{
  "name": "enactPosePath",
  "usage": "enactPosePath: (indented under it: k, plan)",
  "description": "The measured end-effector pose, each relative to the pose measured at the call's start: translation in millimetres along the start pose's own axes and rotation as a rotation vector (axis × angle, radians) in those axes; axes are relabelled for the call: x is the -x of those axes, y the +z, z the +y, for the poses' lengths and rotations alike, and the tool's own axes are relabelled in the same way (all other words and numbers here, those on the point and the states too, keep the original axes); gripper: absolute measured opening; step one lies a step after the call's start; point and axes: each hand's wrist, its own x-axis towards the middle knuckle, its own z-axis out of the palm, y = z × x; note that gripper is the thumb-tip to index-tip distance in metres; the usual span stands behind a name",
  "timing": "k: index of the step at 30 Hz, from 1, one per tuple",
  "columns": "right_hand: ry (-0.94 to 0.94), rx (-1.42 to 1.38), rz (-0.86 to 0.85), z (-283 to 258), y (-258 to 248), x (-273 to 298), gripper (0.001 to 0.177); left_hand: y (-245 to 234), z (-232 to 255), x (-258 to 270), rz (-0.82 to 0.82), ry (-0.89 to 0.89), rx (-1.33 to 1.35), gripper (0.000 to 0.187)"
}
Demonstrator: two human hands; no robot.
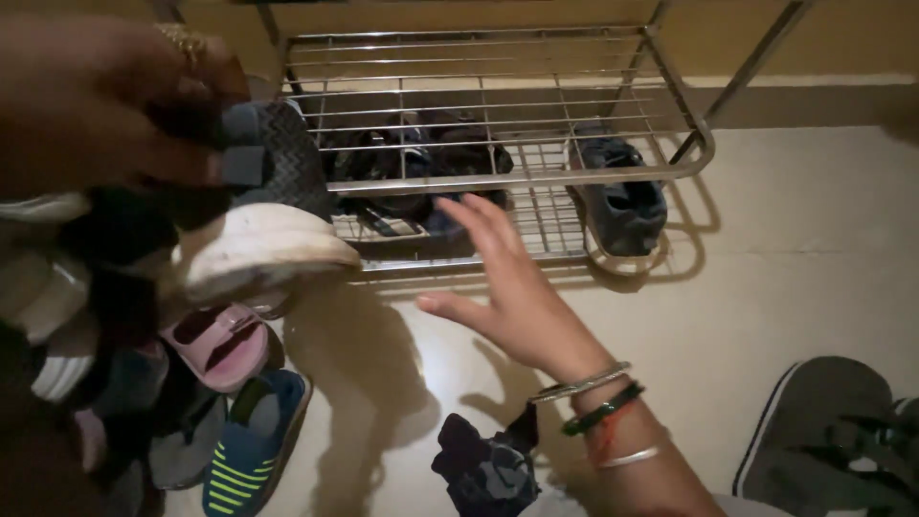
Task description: The person removes various shoes from a metal shoe rack and stacks them on the floor. Then, using a dark cloth, they wipe the metal rack surfaces clean.
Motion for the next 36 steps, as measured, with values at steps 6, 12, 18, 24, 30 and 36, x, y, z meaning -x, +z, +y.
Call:
enactPosePath:
  k: [6, 12, 18, 24, 30, 36]
  plan:
    - [0.178, 0.099, 0.029, 36.2, -13.2, -2.4, 0.101, 52.7, -56.6, 39.5, 0.149, 0.046, 0.232, 0.035]
    - [0.12, 0.117, 0.079, 50.1, 2.6, -11.6, 0.096, 93.2, -111.1, 76.5, 0.37, 0.072, 0.365, 0.033]
    - [0.173, 0.173, 0.017, 56.0, 15.0, -18.3, 0.098, 82.0, -115.3, 110.9, 0.676, 0.156, 0.505, 0.036]
    - [0.179, 0.175, 0.001, 47.4, 18.7, -20.7, 0.096, 68.5, -95.8, 125.1, 1.056, 0.331, 0.174, 0.036]
    - [0.13, 0.155, -0.096, 25.8, 37.0, -14.4, 0.096, 89.7, -100.0, 72.5, 1.182, 0.257, 0.003, 0.049]
    - [0.126, 0.153, -0.12, 15.1, 39.9, -11.2, 0.092, 124.6, -121.7, 32.3, 0.94, -0.013, 0.058, 0.053]
